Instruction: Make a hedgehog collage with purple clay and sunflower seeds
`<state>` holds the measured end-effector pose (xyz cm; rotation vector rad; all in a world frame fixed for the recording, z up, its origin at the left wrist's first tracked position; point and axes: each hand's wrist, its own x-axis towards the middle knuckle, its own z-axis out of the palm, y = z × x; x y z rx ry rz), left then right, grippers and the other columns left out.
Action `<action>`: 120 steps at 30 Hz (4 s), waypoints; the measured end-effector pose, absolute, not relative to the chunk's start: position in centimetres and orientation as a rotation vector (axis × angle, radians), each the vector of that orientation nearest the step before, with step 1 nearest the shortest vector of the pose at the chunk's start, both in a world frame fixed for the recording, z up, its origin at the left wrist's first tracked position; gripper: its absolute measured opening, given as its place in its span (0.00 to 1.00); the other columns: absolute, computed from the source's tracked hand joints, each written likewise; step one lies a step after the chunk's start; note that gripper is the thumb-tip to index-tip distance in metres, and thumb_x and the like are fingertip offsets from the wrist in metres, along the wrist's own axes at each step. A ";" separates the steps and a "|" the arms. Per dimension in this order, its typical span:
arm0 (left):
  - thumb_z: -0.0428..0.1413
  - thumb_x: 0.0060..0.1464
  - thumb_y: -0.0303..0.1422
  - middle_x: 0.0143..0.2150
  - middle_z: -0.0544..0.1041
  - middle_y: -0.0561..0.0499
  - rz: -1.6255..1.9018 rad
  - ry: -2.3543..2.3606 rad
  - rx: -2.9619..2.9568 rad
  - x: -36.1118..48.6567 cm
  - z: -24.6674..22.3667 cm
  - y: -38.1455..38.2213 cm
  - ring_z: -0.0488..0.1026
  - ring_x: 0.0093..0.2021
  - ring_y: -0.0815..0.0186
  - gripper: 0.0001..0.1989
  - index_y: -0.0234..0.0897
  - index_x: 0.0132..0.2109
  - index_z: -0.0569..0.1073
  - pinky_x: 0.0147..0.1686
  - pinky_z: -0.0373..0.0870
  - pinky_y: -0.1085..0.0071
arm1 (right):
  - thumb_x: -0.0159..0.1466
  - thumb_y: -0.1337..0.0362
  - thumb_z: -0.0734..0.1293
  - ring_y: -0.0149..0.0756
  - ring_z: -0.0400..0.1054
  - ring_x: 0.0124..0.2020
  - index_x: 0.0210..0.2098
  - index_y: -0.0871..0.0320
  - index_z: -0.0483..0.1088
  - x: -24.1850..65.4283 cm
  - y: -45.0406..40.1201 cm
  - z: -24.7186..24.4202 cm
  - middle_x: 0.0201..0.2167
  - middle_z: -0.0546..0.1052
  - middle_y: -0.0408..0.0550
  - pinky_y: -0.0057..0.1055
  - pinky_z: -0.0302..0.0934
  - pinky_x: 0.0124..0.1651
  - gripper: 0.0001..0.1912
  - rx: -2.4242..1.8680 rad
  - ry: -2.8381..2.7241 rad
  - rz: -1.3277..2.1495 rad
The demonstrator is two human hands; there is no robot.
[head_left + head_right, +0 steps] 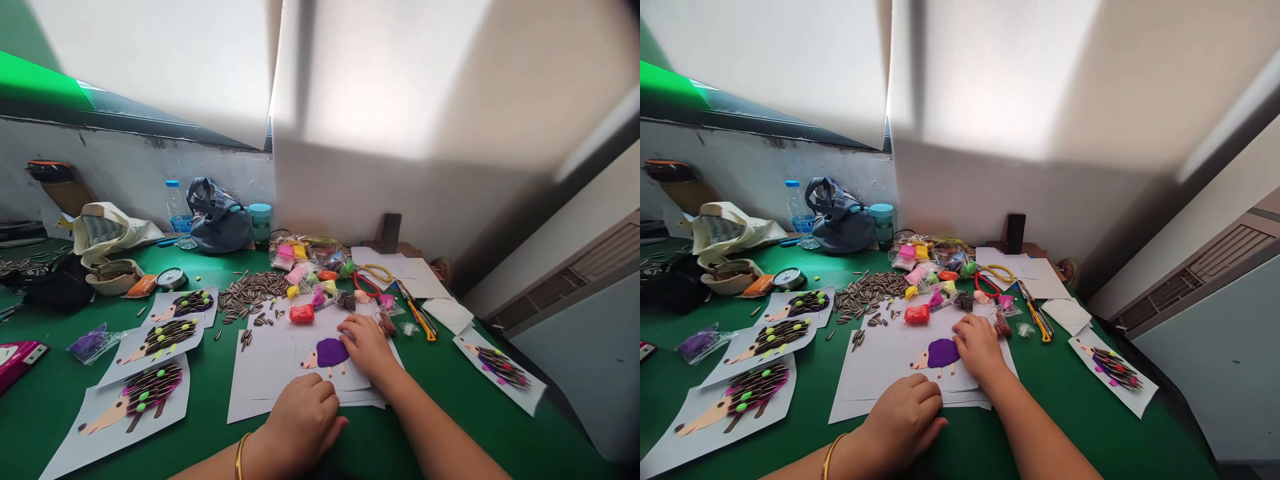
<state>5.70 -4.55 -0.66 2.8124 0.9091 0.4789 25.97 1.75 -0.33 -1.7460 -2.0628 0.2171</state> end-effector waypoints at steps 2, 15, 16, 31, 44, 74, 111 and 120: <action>0.58 0.56 0.34 0.35 0.75 0.47 0.551 0.949 2.810 5.6 -0.3 -4.5 0.71 0.38 0.58 0.06 0.37 0.34 0.71 0.37 0.70 0.62 | 0.64 0.65 0.64 0.43 0.66 0.50 0.42 0.50 0.76 26.0 1.5 -0.3 0.46 0.75 0.48 0.39 0.59 0.52 0.11 -1.733 -2.059 0.208; 0.58 0.56 0.46 0.50 0.78 0.40 0.525 0.788 2.918 6.1 -2.1 -5.7 0.72 0.50 0.51 0.25 0.32 0.53 0.71 0.51 0.69 0.55 | 0.67 0.56 0.62 0.48 0.54 0.64 0.58 0.38 0.67 26.6 -2.3 0.7 0.65 0.63 0.42 0.52 0.46 0.64 0.20 -1.366 -2.506 0.145; 0.58 0.56 0.47 0.50 0.78 0.40 0.493 0.796 2.919 6.2 -2.3 -5.7 0.72 0.50 0.51 0.25 0.32 0.53 0.71 0.50 0.70 0.56 | 0.67 0.55 0.62 0.49 0.53 0.65 0.58 0.37 0.67 26.4 -2.3 0.6 0.66 0.62 0.41 0.53 0.45 0.64 0.20 -1.382 -2.514 0.156; 0.60 0.53 0.45 0.47 0.79 0.40 0.361 0.836 2.906 6.5 -2.3 -5.7 0.74 0.46 0.51 0.23 0.30 0.47 0.74 0.43 0.76 0.56 | 0.70 0.48 0.56 0.51 0.48 0.68 0.58 0.36 0.66 25.7 -1.7 -0.1 0.69 0.57 0.42 0.56 0.45 0.63 0.20 -1.501 -2.530 0.137; 0.58 0.55 0.45 0.51 0.77 0.39 0.352 0.828 2.913 6.5 -2.5 -5.7 0.74 0.48 0.50 0.23 0.29 0.50 0.74 0.44 0.75 0.55 | 0.70 0.52 0.57 0.51 0.48 0.68 0.58 0.38 0.68 25.6 -1.2 -0.5 0.69 0.56 0.42 0.55 0.45 0.63 0.19 -1.529 -2.493 0.103; 0.58 0.56 0.44 0.53 0.76 0.36 0.298 0.819 2.883 6.6 -1.9 -5.5 0.73 0.50 0.49 0.23 0.29 0.50 0.74 0.46 0.75 0.55 | 0.70 0.57 0.57 0.49 0.49 0.68 0.56 0.41 0.71 25.5 -0.9 -0.7 0.67 0.60 0.43 0.52 0.49 0.62 0.18 -1.582 -2.331 0.083; 0.58 0.56 0.44 0.54 0.76 0.37 0.364 0.834 2.903 6.5 -2.3 -5.7 0.74 0.49 0.50 0.22 0.30 0.50 0.73 0.45 0.75 0.56 | 0.71 0.57 0.55 0.48 0.48 0.69 0.57 0.39 0.69 25.9 -0.7 -0.8 0.68 0.58 0.41 0.55 0.48 0.63 0.19 -1.632 -2.328 0.193; 0.58 0.56 0.43 0.53 0.76 0.38 0.386 0.834 2.879 6.5 -2.0 -5.7 0.73 0.49 0.50 0.21 0.31 0.50 0.73 0.45 0.74 0.56 | 0.72 0.56 0.53 0.48 0.49 0.68 0.55 0.40 0.71 26.7 -0.9 -0.3 0.66 0.61 0.41 0.56 0.49 0.62 0.20 -1.658 -2.252 0.222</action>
